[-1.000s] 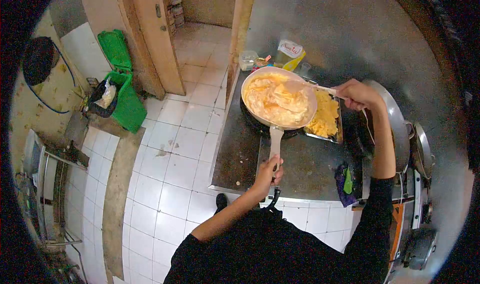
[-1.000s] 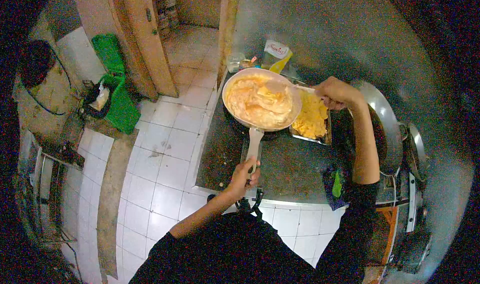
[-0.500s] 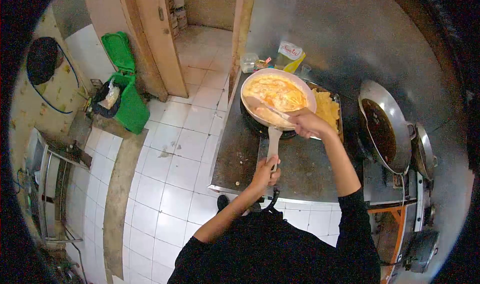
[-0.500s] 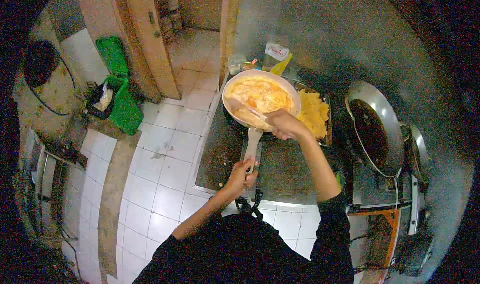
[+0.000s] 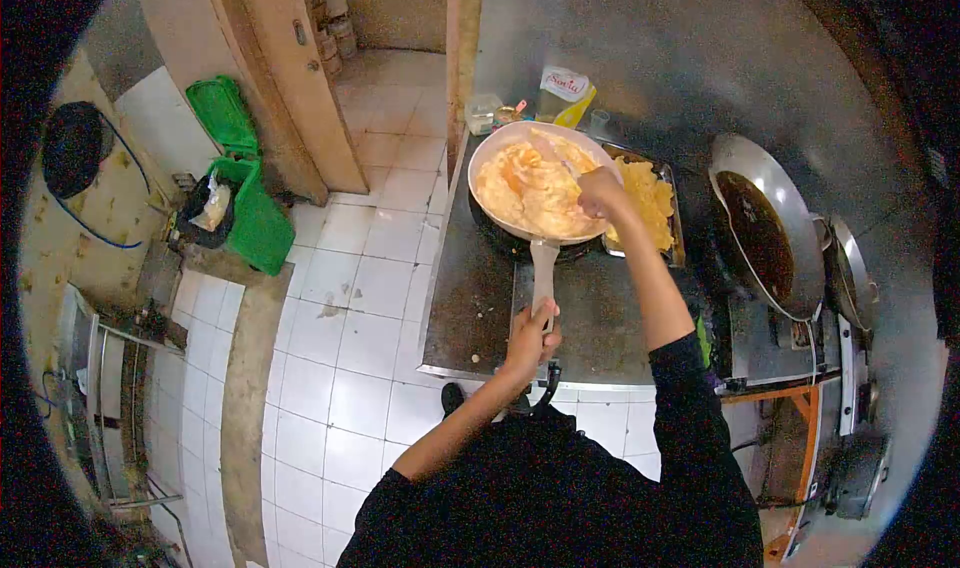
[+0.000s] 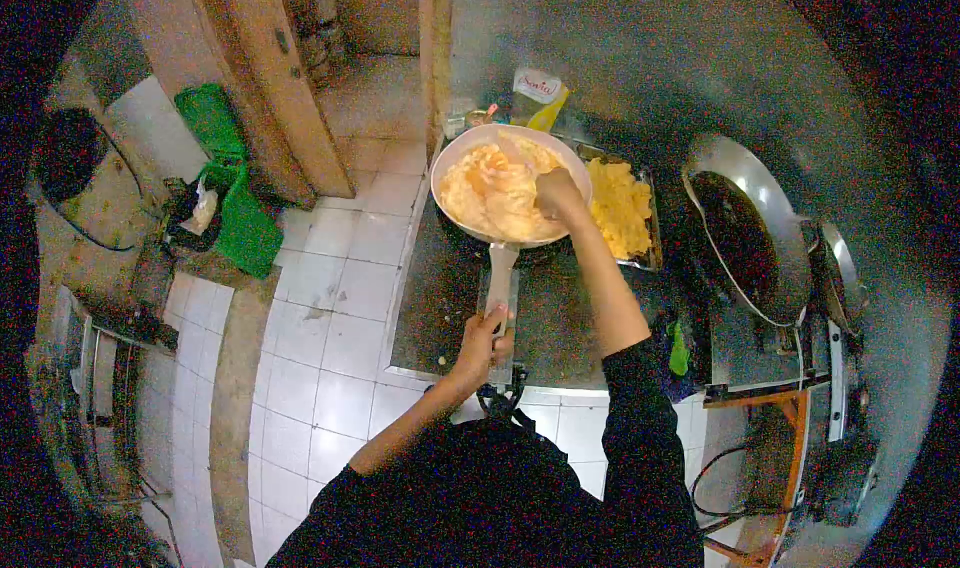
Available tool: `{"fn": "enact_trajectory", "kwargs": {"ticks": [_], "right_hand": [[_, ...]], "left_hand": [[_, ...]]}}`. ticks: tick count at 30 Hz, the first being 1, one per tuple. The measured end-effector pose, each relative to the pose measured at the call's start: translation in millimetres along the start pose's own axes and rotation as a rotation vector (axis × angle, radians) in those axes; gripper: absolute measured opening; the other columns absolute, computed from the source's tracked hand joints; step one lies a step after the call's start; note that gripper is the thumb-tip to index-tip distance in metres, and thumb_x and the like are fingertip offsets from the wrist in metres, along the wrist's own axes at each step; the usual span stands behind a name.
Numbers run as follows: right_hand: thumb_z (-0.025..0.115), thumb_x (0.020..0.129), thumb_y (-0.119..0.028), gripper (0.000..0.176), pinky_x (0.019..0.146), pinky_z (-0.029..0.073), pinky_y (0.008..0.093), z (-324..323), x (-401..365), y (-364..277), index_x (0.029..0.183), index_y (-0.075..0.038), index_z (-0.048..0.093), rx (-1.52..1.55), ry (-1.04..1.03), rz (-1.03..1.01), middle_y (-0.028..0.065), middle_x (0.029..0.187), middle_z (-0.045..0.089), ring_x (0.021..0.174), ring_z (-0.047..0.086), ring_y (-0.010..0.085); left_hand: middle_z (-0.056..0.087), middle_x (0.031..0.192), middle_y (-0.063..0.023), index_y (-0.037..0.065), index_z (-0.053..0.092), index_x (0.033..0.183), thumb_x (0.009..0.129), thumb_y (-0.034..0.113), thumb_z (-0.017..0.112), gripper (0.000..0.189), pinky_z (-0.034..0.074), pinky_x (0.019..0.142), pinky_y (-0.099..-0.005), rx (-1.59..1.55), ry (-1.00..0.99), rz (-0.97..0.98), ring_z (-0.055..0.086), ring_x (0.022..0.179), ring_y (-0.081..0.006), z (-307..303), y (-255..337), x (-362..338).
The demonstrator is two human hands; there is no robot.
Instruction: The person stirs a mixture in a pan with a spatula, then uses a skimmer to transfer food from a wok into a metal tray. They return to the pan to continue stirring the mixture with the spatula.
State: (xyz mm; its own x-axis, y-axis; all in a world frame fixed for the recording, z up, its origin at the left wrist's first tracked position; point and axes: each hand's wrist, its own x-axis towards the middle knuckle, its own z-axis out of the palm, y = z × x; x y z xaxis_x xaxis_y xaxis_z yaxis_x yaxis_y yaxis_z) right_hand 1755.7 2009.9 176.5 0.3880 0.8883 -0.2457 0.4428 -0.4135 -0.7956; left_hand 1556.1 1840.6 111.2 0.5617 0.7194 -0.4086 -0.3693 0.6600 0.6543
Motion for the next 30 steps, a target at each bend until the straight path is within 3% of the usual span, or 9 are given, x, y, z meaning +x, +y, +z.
{"fn": "enact_trajectory", "kwargs": {"ticks": [2, 4, 8, 9, 12, 14, 19, 20, 30], "right_hand": [[0.043, 0.073, -0.01, 0.019, 0.03, 0.028, 0.029, -27, -11, -11, 0.059, 0.003, 0.048, 0.058, 0.049, 0.043, 0.0129, 0.049, 0.048, 0.032, 0.04, 0.0164], [0.044, 0.073, -0.011, 0.019, 0.029, 0.025, 0.0273, -60, -20, -11, 0.058, 0.001, 0.048, -0.035, -0.001, -0.158, 0.0107, 0.047, 0.046, 0.032, 0.038, 0.0136], [0.051, 0.073, -0.017, 0.022, 0.03, 0.024, 0.0264, -116, -71, -82, 0.062, 0.002, 0.055, -0.417, -0.076, -0.113, 0.0031, 0.043, 0.042, 0.033, 0.035, 0.0088], [0.054, 0.072, -0.019, 0.025, 0.031, 0.026, 0.0264, -123, -91, -103, 0.057, 0.001, 0.055, -0.596, -0.093, -0.229, 0.0033, 0.042, 0.042, 0.033, 0.036, 0.0092], [0.058, 0.07, -0.02, 0.029, 0.031, 0.026, 0.0271, -120, -111, -139, 0.052, 0.001, 0.052, -0.858, -0.099, -0.046, 0.003, 0.042, 0.042, 0.033, 0.034, 0.01], [0.058, 0.069, -0.019, 0.027, 0.031, 0.027, 0.0271, -110, -110, -147, 0.054, 0.002, 0.052, -1.091, -0.303, -0.006, 0.0025, 0.041, 0.041, 0.032, 0.033, 0.0107], [0.059, 0.067, -0.023, 0.026, 0.033, 0.031, 0.0268, -76, -67, -75, 0.065, 0.002, 0.054, -0.883, -0.319, -0.067, 0.0041, 0.048, 0.045, 0.037, 0.038, 0.0113], [0.06, 0.066, -0.028, 0.031, 0.034, 0.033, 0.027, -68, -73, -70, 0.068, 0.003, 0.055, -0.903, -0.163, -0.079, 0.0059, 0.052, 0.05, 0.038, 0.042, 0.0122], [0.062, 0.065, -0.039, 0.047, 0.04, 0.041, 0.0331, -60, -46, -60, 0.071, 0.008, 0.058, -0.864, -0.119, -0.291, 0.0162, 0.057, 0.057, 0.045, 0.055, 0.0212]], "left_hand": [[0.036, 0.046, 0.0038, 0.013, 0.044, 0.085, 0.083, 0.039, 0.048, 0.027, 0.017, 0.032, -0.021, -0.02, -0.009, 0.048, 0.027, 0.033, -0.0043, 0, -2, 1], [0.036, 0.046, 0.0039, 0.012, 0.044, 0.085, 0.083, 0.039, 0.048, 0.028, 0.017, 0.032, -0.0211, 0.002, 0.002, 0.051, 0.027, 0.033, -0.0043, 0, -1, 2], [0.036, 0.045, 0.0036, 0.011, 0.044, 0.084, 0.084, 0.039, 0.048, 0.028, 0.017, 0.032, -0.0216, 0.082, 0.052, 0.069, 0.028, 0.033, -0.0043, 3, 3, -2], [0.036, 0.045, 0.0036, 0.011, 0.044, 0.084, 0.084, 0.039, 0.048, 0.028, 0.017, 0.032, -0.0216, 0.082, 0.047, 0.063, 0.028, 0.033, -0.0043, 5, 5, -3], [0.036, 0.045, 0.003, 0.011, 0.045, 0.084, 0.084, 0.038, 0.048, 0.027, 0.017, 0.032, -0.0222, 0.119, 0.06, 0.063, 0.028, 0.033, -0.0048, 6, 5, -3], [0.036, 0.045, 0.0024, 0.01, 0.044, 0.084, 0.085, 0.036, 0.047, 0.026, 0.017, 0.032, -0.0229, 0.13, 0.064, 0.088, 0.028, 0.033, -0.0055, 4, 2, 1], [0.036, 0.045, 0.0016, 0.01, 0.044, 0.085, 0.085, 0.035, 0.046, 0.025, 0.017, 0.032, -0.0231, 0.071, 0.076, 0.068, 0.027, 0.033, -0.0063, 9, 6, -3], [0.036, 0.045, 0.0015, 0.01, 0.043, 0.085, 0.085, 0.036, 0.046, 0.026, 0.017, 0.032, -0.0232, 0.07, 0.092, 0.064, 0.027, 0.033, -0.0065, 10, 8, -3], [0.034, 0.046, 0.0024, 0.011, 0.041, 0.086, 0.085, 0.038, 0.046, 0.028, 0.017, 0.033, -0.0227, 0.02, 0.031, 0.002, 0.026, 0.035, -0.0057, 8, 14, -5]]}}
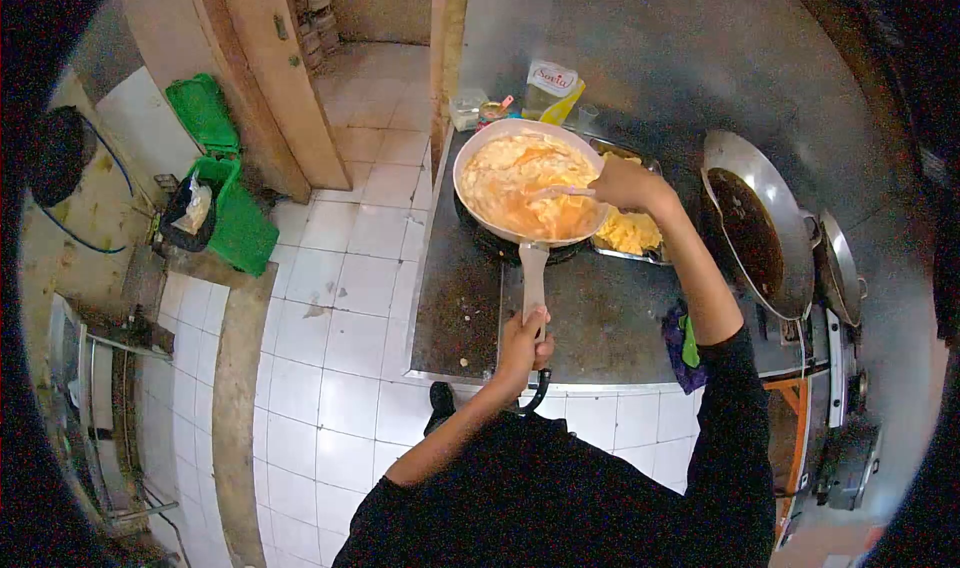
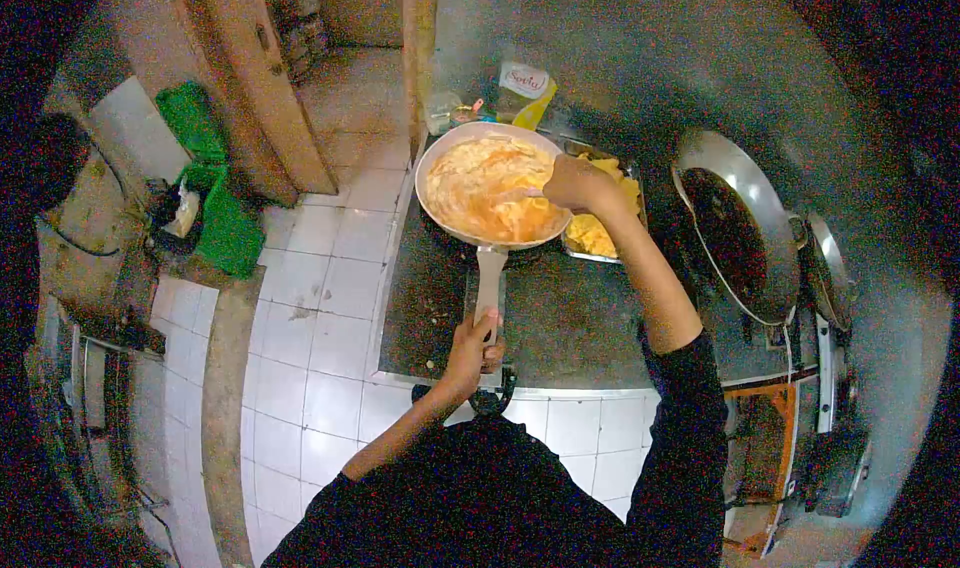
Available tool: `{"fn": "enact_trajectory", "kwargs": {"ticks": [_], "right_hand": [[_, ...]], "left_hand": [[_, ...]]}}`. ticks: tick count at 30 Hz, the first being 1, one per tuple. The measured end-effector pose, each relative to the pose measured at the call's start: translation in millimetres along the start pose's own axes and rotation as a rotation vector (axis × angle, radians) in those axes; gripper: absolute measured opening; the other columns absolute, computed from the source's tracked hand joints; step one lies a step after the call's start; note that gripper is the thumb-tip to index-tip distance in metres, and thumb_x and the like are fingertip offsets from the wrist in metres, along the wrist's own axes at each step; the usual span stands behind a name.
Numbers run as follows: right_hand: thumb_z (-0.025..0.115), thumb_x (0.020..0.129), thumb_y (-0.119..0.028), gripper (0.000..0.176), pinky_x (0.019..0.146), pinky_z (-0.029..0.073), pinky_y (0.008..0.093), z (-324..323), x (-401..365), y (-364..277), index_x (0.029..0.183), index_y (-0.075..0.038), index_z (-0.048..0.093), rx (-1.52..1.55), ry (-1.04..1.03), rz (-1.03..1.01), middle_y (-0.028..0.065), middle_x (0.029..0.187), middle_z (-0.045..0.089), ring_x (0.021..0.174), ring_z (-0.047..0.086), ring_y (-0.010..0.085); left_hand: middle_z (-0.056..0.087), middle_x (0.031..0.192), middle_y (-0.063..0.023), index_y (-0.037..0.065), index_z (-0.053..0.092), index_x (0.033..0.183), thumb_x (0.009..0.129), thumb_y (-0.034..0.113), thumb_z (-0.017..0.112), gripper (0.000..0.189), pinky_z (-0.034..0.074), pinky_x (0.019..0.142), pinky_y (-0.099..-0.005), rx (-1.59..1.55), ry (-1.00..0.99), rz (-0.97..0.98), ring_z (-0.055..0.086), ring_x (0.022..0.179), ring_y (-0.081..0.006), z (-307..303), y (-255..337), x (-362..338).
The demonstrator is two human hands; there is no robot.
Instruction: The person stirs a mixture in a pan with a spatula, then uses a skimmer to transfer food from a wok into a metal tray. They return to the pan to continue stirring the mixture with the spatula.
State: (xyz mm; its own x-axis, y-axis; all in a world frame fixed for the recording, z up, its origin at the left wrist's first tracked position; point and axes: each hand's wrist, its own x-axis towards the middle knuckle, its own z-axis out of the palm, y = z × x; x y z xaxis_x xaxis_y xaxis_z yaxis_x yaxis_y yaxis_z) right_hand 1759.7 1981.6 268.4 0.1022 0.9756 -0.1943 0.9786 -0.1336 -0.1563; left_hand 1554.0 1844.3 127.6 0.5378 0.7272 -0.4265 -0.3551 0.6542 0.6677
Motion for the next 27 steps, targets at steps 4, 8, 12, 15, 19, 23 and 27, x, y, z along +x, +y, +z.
{"fn": "enact_trajectory", "kwargs": {"ticks": [4, 8, 12, 15, 19, 23, 27], "right_hand": [[0.057, 0.068, -0.03, 0.039, 0.047, 0.045, 0.0351, -12, 5, -26, 0.074, 0.008, 0.059, 0.051, -0.015, 0.153, 0.0187, 0.06, 0.058, 0.05, 0.058, 0.0246], [0.056, 0.071, -0.03, 0.04, 0.05, 0.046, 0.0356, 4, 54, -17, 0.077, 0.009, 0.06, 0.031, 0.065, 0.072, 0.0205, 0.064, 0.059, 0.052, 0.059, 0.0268], [0.053, 0.068, -0.021, 0.028, 0.054, 0.048, 0.0365, -21, 64, -23, 0.067, 0.007, 0.057, 0.053, 0.112, 0.074, 0.0188, 0.061, 0.059, 0.052, 0.059, 0.0262], [0.057, 0.067, -0.024, 0.031, 0.052, 0.048, 0.0354, -51, 53, -18, 0.072, 0.006, 0.057, 0.013, 0.154, -0.043, 0.018, 0.063, 0.06, 0.05, 0.058, 0.0238], [0.06, 0.073, -0.033, 0.037, 0.032, 0.036, 0.031, -107, -12, -42, 0.06, 0.002, 0.054, 0.129, 0.069, -0.202, 0.0086, 0.048, 0.051, 0.039, 0.048, 0.0154], [0.062, 0.071, -0.031, 0.037, 0.03, 0.032, 0.0291, -114, -50, -46, 0.057, 0.002, 0.054, -0.059, -0.172, 0.141, 0.0061, 0.045, 0.047, 0.034, 0.042, 0.0138], [0.061, 0.067, -0.026, 0.034, 0.035, 0.038, 0.0305, -68, -55, -30, 0.069, 0.007, 0.058, -0.141, -0.278, 0.049, 0.0124, 0.051, 0.052, 0.039, 0.046, 0.0165]], "left_hand": [[0.035, 0.047, 0.0029, 0.011, 0.042, 0.086, 0.084, 0.038, 0.047, 0.027, 0.019, 0.034, -0.0221, -0.008, -0.028, -0.02, 0.028, 0.036, -0.0051, -1, -1, -1], [0.037, 0.049, 0.0037, 0.012, 0.043, 0.086, 0.085, 0.037, 0.047, 0.025, 0.021, 0.035, -0.0216, 0.039, -0.015, -0.046, 0.03, 0.037, -0.0052, -3, 1, 0], [0.037, 0.049, 0.004, 0.012, 0.043, 0.085, 0.085, 0.038, 0.046, 0.026, 0.02, 0.035, -0.0218, 0.039, -0.023, 0.003, 0.031, 0.037, -0.0052, -4, -4, 1], [0.037, 0.049, 0.004, 0.012, 0.044, 0.085, 0.085, 0.039, 0.047, 0.027, 0.02, 0.035, -0.0219, 0.028, -0.048, -0.016, 0.031, 0.037, -0.0053, -2, -1, -2], [0.036, 0.048, 0.0041, 0.013, 0.045, 0.086, 0.085, 0.038, 0.047, 0.026, 0.018, 0.035, -0.022, -0.021, -0.022, -0.007, 0.029, 0.037, -0.0053, 1, -3, -1], [0.034, 0.047, 0.0044, 0.013, 0.045, 0.087, 0.085, 0.037, 0.046, 0.024, 0.017, 0.036, -0.0224, -0.076, -0.001, -0.013, 0.025, 0.036, -0.0055, 3, -3, -4], [0.032, 0.047, 0.0046, 0.013, 0.044, 0.088, 0.085, 0.037, 0.047, 0.025, 0.017, 0.036, -0.0227, -0.118, -0.03, -0.031, 0.024, 0.036, -0.0057, 1, -6, 0]]}}
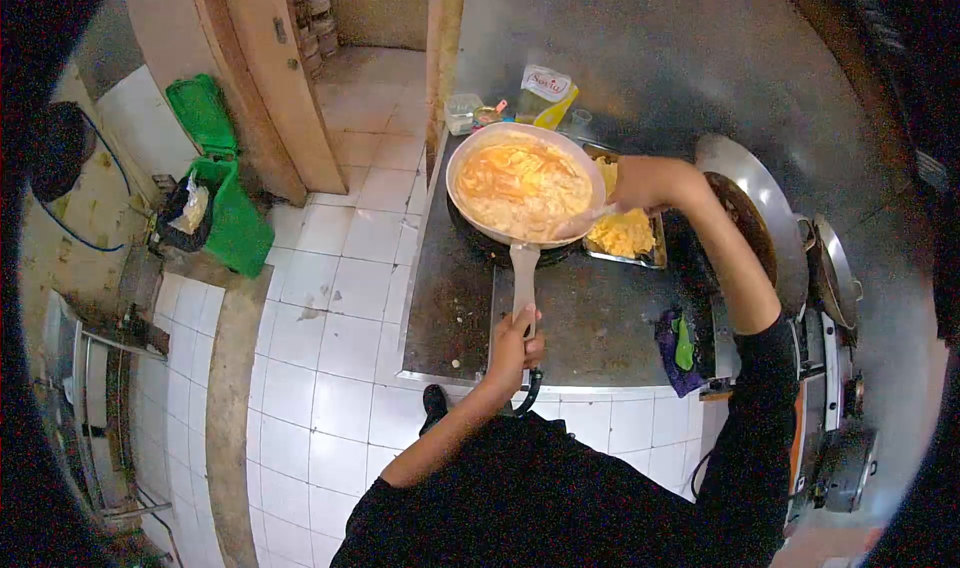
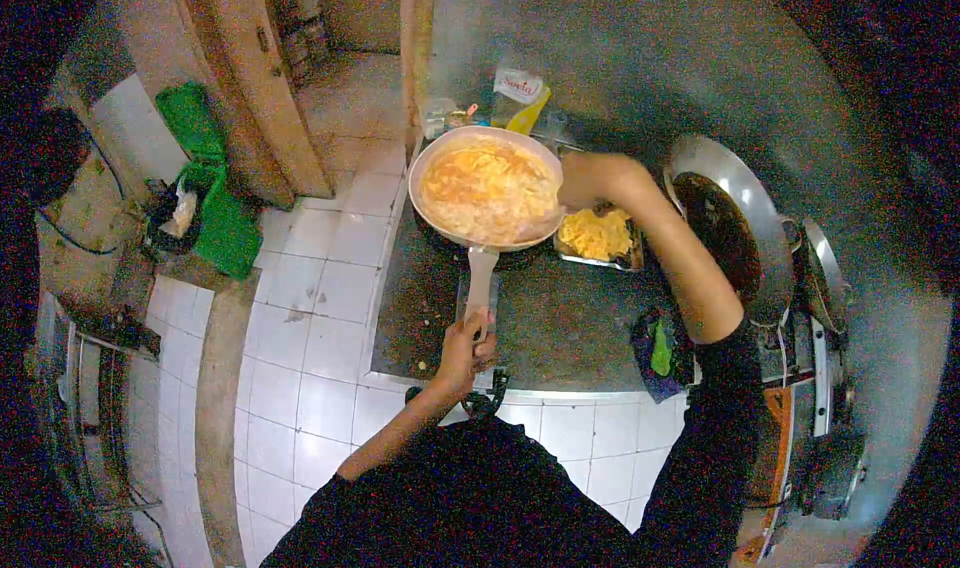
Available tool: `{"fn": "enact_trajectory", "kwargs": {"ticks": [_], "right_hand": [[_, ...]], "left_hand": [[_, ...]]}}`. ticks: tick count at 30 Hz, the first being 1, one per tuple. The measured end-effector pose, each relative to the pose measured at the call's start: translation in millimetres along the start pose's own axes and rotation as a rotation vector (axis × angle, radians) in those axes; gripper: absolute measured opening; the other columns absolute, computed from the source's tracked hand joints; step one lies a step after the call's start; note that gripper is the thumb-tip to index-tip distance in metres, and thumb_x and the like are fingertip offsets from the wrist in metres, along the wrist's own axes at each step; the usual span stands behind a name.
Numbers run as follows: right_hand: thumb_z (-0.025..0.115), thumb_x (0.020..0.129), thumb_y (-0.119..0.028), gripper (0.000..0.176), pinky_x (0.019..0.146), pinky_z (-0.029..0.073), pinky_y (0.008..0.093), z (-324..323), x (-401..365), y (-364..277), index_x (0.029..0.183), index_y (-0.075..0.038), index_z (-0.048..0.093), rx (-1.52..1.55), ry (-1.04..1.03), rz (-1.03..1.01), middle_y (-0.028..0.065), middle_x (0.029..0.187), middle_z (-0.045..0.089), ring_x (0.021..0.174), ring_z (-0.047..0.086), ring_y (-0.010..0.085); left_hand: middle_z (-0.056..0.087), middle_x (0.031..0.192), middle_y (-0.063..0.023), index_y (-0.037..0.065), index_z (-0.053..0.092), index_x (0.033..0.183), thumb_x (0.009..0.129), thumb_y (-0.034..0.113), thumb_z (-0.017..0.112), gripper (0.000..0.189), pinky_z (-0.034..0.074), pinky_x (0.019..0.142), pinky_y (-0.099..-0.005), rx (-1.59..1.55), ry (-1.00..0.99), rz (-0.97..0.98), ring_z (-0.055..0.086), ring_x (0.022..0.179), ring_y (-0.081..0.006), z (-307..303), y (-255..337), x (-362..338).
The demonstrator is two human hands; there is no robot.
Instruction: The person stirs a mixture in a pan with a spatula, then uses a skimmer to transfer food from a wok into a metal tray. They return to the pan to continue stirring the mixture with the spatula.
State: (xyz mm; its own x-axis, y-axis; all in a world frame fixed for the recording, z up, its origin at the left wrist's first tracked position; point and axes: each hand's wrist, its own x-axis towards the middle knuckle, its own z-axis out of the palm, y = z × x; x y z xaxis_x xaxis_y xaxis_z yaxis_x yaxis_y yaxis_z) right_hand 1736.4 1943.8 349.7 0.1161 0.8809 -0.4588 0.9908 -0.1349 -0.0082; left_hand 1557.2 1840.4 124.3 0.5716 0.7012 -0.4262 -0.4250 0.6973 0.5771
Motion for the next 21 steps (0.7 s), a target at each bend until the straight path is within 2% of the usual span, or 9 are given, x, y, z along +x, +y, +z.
{"fn": "enact_trajectory", "kwargs": {"ticks": [2, 4, 8, 12, 14, 15, 18, 19, 21], "right_hand": [[0.059, 0.068, -0.025, 0.034, 0.04, 0.042, 0.0328, 28, 20, 12, 0.074, 0.009, 0.058, 0.009, 0.016, 0.053, 0.0167, 0.058, 0.056, 0.044, 0.053, 0.02], [0.059, 0.069, -0.025, 0.034, 0.043, 0.044, 0.0351, 53, 54, 42, 0.074, 0.008, 0.058, 0.002, 0.279, 0.048, 0.0188, 0.065, 0.059, 0.049, 0.058, 0.0236], [0.058, 0.069, -0.028, 0.039, 0.045, 0.045, 0.0362, 39, 50, 38, 0.073, 0.01, 0.058, 0.209, 0.249, 0.153, 0.0214, 0.065, 0.059, 0.052, 0.059, 0.0262], [0.06, 0.068, -0.028, 0.04, 0.043, 0.044, 0.035, 35, 85, 58, 0.07, 0.011, 0.057, 0.173, 0.278, 0.128, 0.0216, 0.062, 0.058, 0.05, 0.058, 0.0248], [0.051, 0.067, -0.024, 0.044, 0.052, 0.049, 0.0361, 27, 97, 56, 0.1, 0.006, 0.051, 0.136, 0.154, 0.188, 0.0224, 0.086, 0.06, 0.061, 0.061, 0.0246], [0.051, 0.067, -0.024, 0.044, 0.052, 0.049, 0.0361, 19, 93, 45, 0.1, 0.006, 0.051, 0.136, 0.156, 0.189, 0.0224, 0.086, 0.06, 0.061, 0.061, 0.0246], [0.052, 0.066, -0.025, 0.042, 0.059, 0.05, 0.0379, 6, 101, 35, 0.095, 0.006, 0.054, 0.095, 0.104, 0.185, 0.0231, 0.088, 0.06, 0.068, 0.062, 0.0283], [0.056, 0.067, -0.028, 0.036, 0.05, 0.046, 0.0358, 12, 123, 43, 0.079, 0.006, 0.055, 0.058, 0.243, 0.073, 0.0198, 0.073, 0.058, 0.056, 0.058, 0.0261], [0.06, 0.068, -0.031, 0.039, 0.041, 0.043, 0.0337, 11, 119, 36, 0.063, 0.007, 0.056, 0.02, 0.381, -0.032, 0.0166, 0.058, 0.057, 0.045, 0.055, 0.0239]], "left_hand": [[0.032, 0.047, 0.0046, 0.013, 0.044, 0.088, 0.085, 0.038, 0.047, 0.026, 0.017, 0.036, -0.0225, -0.03, -0.029, 0.0, 0.024, 0.036, -0.0055, -3, -4, 2], [0.032, 0.047, 0.0046, 0.012, 0.043, 0.089, 0.085, 0.038, 0.047, 0.026, 0.017, 0.036, -0.0223, -0.027, -0.012, -0.005, 0.024, 0.036, -0.0054, 0, 0, 0], [0.032, 0.047, 0.0046, 0.012, 0.042, 0.089, 0.084, 0.038, 0.048, 0.028, 0.017, 0.035, -0.0219, -0.019, -0.024, -0.003, 0.024, 0.036, -0.0049, -1, 0, 1], [0.032, 0.047, 0.0044, 0.012, 0.042, 0.089, 0.085, 0.039, 0.048, 0.028, 0.017, 0.035, -0.0221, 0.021, 0.002, -0.01, 0.025, 0.036, -0.0049, -1, 1, 0], [0.033, 0.047, 0.0043, 0.012, 0.042, 0.088, 0.084, 0.04, 0.047, 0.029, 0.016, 0.035, -0.0222, 0.028, -0.044, -0.003, 0.025, 0.035, -0.0047, -4, -1, 2], [0.033, 0.047, 0.0043, 0.012, 0.042, 0.088, 0.084, 0.04, 0.047, 0.029, 0.016, 0.035, -0.0222, 0.029, -0.046, -0.003, 0.025, 0.035, -0.0047, -5, -2, 3], [0.033, 0.046, 0.0042, 0.013, 0.042, 0.088, 0.084, 0.04, 0.047, 0.029, 0.016, 0.034, -0.0222, 0.04, -0.047, 0.012, 0.024, 0.035, -0.0046, -5, -2, 4], [0.033, 0.046, 0.0042, 0.013, 0.042, 0.088, 0.084, 0.04, 0.047, 0.029, 0.016, 0.034, -0.0221, 0.068, -0.032, 0.012, 0.024, 0.035, -0.0047, -5, -1, 3], [0.033, 0.045, 0.0042, 0.013, 0.042, 0.088, 0.084, 0.04, 0.047, 0.029, 0.016, 0.034, -0.0221, 0.098, -0.022, 0.005, 0.024, 0.035, -0.0047, -4, 1, 3]]}}
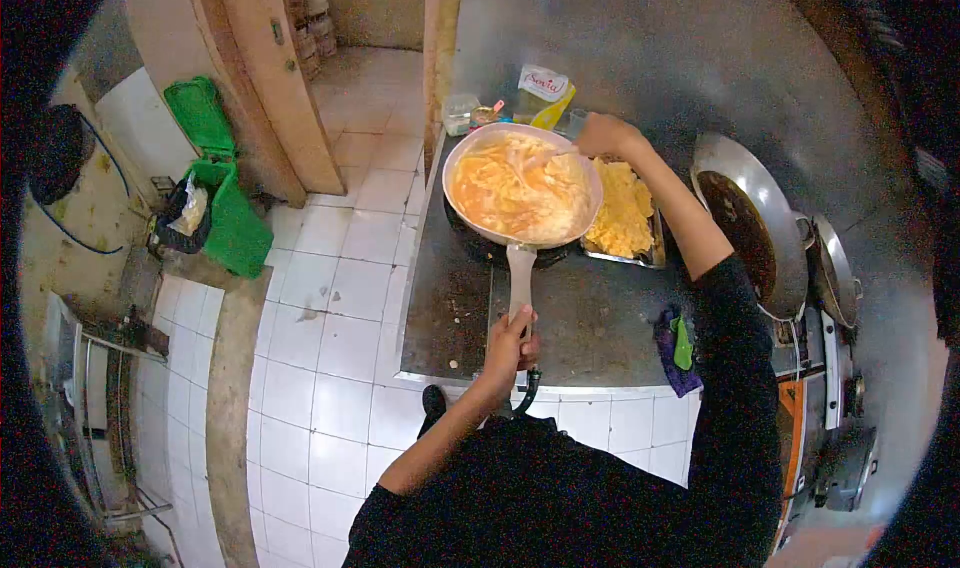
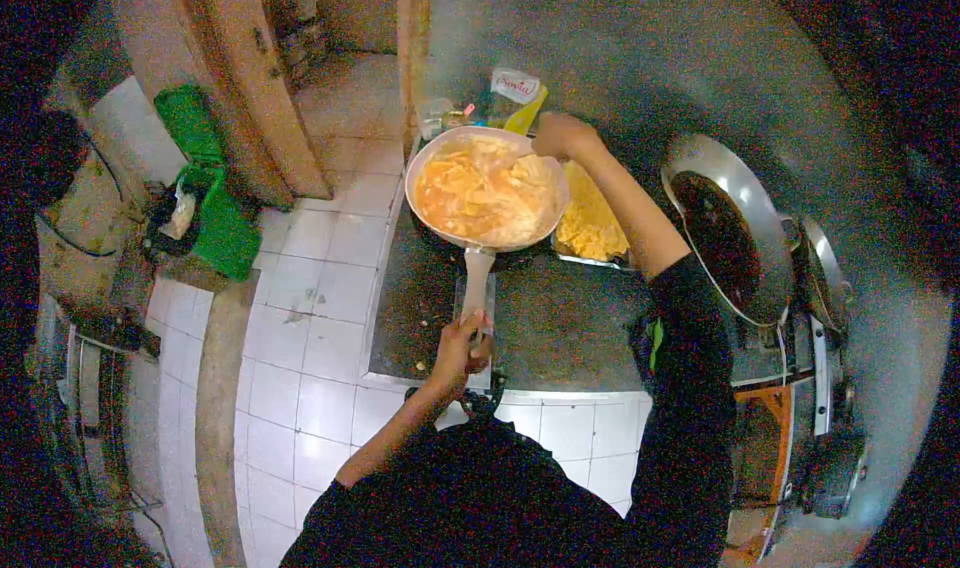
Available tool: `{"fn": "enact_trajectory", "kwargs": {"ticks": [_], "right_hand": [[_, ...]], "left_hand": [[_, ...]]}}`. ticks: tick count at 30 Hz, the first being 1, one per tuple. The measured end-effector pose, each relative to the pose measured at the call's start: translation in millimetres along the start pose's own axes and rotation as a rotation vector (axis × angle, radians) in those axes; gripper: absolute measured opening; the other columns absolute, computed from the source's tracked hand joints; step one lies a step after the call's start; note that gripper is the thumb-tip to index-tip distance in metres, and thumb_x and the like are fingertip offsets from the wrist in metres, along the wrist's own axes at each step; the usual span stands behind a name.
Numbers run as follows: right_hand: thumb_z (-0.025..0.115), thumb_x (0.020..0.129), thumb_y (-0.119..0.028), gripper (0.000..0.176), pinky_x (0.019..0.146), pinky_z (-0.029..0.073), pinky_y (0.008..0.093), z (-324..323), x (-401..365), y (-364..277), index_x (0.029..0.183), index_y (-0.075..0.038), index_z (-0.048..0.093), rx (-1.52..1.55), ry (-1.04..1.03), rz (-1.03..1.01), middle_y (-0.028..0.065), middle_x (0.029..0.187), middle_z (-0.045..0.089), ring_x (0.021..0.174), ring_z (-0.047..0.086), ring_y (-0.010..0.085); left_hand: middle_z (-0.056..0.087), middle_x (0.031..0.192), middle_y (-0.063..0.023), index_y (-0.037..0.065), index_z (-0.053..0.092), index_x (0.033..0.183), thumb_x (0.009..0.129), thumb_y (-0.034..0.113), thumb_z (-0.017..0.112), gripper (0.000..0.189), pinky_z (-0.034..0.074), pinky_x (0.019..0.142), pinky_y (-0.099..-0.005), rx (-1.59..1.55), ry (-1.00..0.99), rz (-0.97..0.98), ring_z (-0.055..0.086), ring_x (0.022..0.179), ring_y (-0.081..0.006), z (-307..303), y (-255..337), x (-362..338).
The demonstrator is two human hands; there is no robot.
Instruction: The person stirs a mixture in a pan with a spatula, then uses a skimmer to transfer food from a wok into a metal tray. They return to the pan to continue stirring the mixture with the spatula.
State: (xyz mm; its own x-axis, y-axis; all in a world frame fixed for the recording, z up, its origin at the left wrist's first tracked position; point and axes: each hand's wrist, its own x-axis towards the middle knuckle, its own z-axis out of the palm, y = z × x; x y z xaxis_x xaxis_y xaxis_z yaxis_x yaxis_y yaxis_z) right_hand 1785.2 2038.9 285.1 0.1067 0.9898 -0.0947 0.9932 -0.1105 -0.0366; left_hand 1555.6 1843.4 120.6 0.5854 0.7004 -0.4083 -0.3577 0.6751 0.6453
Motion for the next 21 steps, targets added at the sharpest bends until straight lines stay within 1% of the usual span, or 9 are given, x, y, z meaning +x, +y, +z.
{"fn": "enact_trajectory", "kwargs": {"ticks": [3, 5, 6, 8, 11, 12, 15, 17, 21], "right_hand": [[0.059, 0.067, -0.03, 0.032, 0.043, 0.045, 0.0345, -5, -2, -22, 0.068, 0.002, 0.06, 0.027, 0.032, -0.001, 0.0151, 0.061, 0.059, 0.045, 0.056, 0.0245], [0.058, 0.065, -0.029, 0.024, 0.049, 0.047, 0.0364, -8, -3, -35, 0.076, -0.008, 0.066, -0.113, 0.105, -0.096, 0.0138, 0.067, 0.062, 0.053, 0.059, 0.026], [0.058, 0.065, -0.029, 0.024, 0.049, 0.047, 0.0364, -12, -5, -39, 0.076, -0.008, 0.066, -0.113, 0.106, -0.09, 0.0138, 0.067, 0.062, 0.053, 0.059, 0.026], [0.058, 0.067, -0.035, 0.038, 0.069, 0.048, 0.0421, -27, -12, -46, 0.087, -0.002, 0.061, -0.25, 0.064, -0.26, 0.0191, 0.085, 0.061, 0.081, 0.06, 0.0324], [0.058, 0.067, -0.037, 0.039, 0.067, 0.048, 0.0423, -68, -52, -68, 0.087, -0.004, 0.061, -0.309, 0.074, -0.27, 0.0188, 0.084, 0.061, 0.079, 0.06, 0.0326], [0.058, 0.067, -0.037, 0.039, 0.067, 0.048, 0.0423, -80, -66, -74, 0.087, -0.004, 0.061, -0.309, 0.071, -0.263, 0.0188, 0.084, 0.061, 0.079, 0.06, 0.0326], [0.057, 0.064, -0.027, 0.024, 0.062, 0.048, 0.0401, -98, -103, -86, 0.081, -0.013, 0.067, -0.355, 0.11, -0.165, 0.0145, 0.074, 0.062, 0.072, 0.06, 0.0304], [0.058, 0.065, -0.03, 0.031, 0.066, 0.048, 0.0407, -102, -117, -88, 0.085, -0.007, 0.064, -0.433, 0.035, -0.016, 0.0173, 0.079, 0.062, 0.078, 0.06, 0.0318], [0.057, 0.067, -0.03, 0.037, 0.07, 0.048, 0.0406, -71, -116, -84, 0.09, -0.002, 0.06, -0.452, -0.056, 0.054, 0.0189, 0.086, 0.061, 0.082, 0.059, 0.0319]], "left_hand": [[0.033, 0.046, 0.0038, 0.012, 0.042, 0.088, 0.084, 0.04, 0.047, 0.029, 0.016, 0.034, -0.0222, 0.015, -0.009, 0.015, 0.024, 0.035, -0.0052, 3, 3, -3], [0.034, 0.046, 0.0034, 0.011, 0.042, 0.087, 0.084, 0.039, 0.046, 0.029, 0.017, 0.034, -0.0226, 0.043, 0.025, 0.012, 0.026, 0.035, -0.0054, 6, 7, -6], [0.034, 0.046, 0.0034, 0.011, 0.042, 0.087, 0.084, 0.039, 0.046, 0.029, 0.017, 0.034, -0.0226, 0.046, 0.02, 0.009, 0.026, 0.035, -0.0054, 5, 7, -6], [0.035, 0.046, 0.0026, 0.01, 0.042, 0.088, 0.084, 0.039, 0.046, 0.029, 0.02, 0.035, -0.0228, 0.02, -0.026, 0.021, 0.027, 0.035, -0.0067, 3, 7, -5], [0.038, 0.048, 0.0014, 0.01, 0.044, 0.086, 0.084, 0.037, 0.046, 0.027, 0.023, 0.035, -0.0228, -0.013, -0.029, 0.029, 0.029, 0.035, -0.0087, 2, 5, -1], [0.038, 0.048, 0.0014, 0.01, 0.044, 0.086, 0.084, 0.037, 0.046, 0.027, 0.023, 0.035, -0.0228, -0.012, -0.034, 0.023, 0.029, 0.035, -0.0087, 0, 5, 3], [0.037, 0.049, 0.0015, 0.011, 0.047, 0.084, 0.083, 0.035, 0.048, 0.024, 0.026, 0.036, -0.0234, -0.144, -0.034, -0.083, 0.029, 0.035, -0.0111, -3, 10, 13], [0.034, 0.049, 0.0031, 0.013, 0.047, 0.078, 0.083, 0.034, 0.05, 0.022, 0.025, 0.034, -0.0223, -0.453, -0.124, -0.327, 0.027, 0.034, -0.0097, -3, 20, 18], [0.029, 0.048, 0.0048, 0.014, 0.045, 0.075, 0.082, 0.033, 0.052, 0.022, 0.022, 0.031, -0.0197, -0.535, -0.313, -0.347, 0.025, 0.034, -0.0068, -14, 9, 31]]}}
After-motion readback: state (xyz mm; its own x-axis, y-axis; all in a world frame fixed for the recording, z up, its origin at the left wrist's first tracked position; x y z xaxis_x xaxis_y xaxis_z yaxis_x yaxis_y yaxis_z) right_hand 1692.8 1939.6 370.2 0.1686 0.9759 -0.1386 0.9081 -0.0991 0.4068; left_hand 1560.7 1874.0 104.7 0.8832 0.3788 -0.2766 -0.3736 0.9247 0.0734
